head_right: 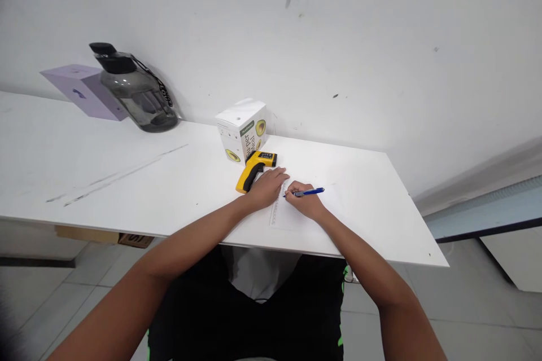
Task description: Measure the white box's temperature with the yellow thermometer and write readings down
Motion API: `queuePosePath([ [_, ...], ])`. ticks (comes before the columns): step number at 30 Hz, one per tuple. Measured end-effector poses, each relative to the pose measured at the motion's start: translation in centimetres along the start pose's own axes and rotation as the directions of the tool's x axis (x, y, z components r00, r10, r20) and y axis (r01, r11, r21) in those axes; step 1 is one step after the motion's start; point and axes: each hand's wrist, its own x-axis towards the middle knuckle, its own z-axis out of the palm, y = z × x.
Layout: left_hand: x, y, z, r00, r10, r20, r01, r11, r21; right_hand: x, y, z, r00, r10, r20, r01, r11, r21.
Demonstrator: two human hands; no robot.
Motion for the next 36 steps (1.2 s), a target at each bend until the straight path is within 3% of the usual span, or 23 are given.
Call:
queuePosePath([
  [18,-0.02,0.12,-0.35,1.0,-0.01,0.027,0.011,1.0,-0.009,0.06,0.04,-0.08,0.999,-0.023,0.045,0.022,1.0,0.022],
  [36,0.01,0.01,-0.14,1.0,-0.009,0.012,0.009,1.0,-0.01,0.12,0.36,-0.02,1.0,-0.016,-0.008,0.016,1.0,0.002],
])
